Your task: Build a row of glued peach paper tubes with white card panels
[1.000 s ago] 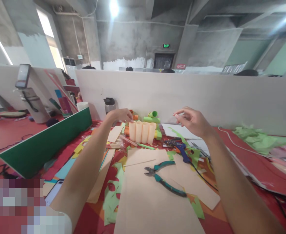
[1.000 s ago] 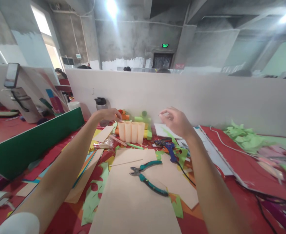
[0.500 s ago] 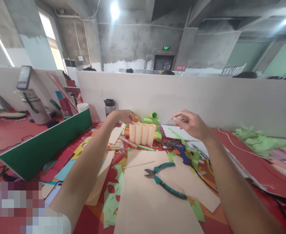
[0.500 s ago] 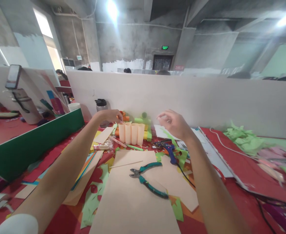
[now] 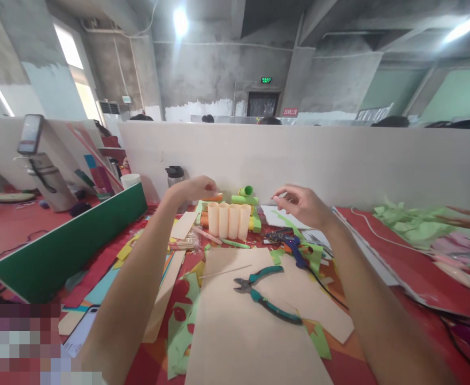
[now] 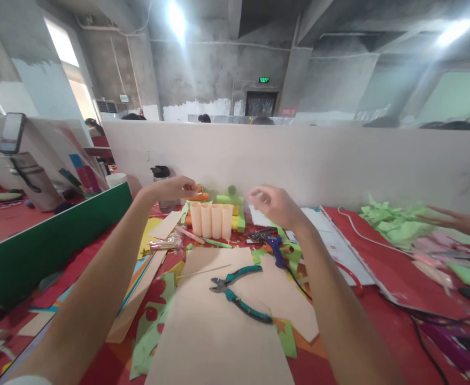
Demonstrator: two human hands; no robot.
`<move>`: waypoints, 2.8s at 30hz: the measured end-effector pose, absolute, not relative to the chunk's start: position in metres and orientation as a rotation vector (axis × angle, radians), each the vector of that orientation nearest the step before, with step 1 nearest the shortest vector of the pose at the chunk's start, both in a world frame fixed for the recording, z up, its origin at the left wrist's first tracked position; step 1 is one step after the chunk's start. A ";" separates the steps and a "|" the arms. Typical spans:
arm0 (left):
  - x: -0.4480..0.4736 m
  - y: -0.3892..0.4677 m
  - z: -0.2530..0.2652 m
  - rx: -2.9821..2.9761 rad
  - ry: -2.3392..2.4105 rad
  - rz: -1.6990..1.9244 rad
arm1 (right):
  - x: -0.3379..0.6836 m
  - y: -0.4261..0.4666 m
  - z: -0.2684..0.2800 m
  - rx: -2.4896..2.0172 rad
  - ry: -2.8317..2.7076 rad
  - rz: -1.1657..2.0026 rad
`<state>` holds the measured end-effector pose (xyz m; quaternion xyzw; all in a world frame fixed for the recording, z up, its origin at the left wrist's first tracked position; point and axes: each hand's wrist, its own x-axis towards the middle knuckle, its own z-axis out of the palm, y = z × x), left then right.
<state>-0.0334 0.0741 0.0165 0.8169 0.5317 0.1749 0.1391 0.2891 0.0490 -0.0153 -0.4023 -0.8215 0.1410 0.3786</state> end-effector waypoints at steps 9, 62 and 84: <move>0.014 0.024 -0.032 2.277 1.156 0.832 | 0.274 0.012 -0.023 -1.073 -2.690 0.653; 0.053 -0.025 -0.129 1.658 1.076 1.365 | 0.241 -0.039 -0.141 -0.899 -1.778 1.249; 0.049 -0.033 -0.118 1.802 1.170 1.309 | 0.237 -0.046 -0.136 -0.930 -1.828 1.167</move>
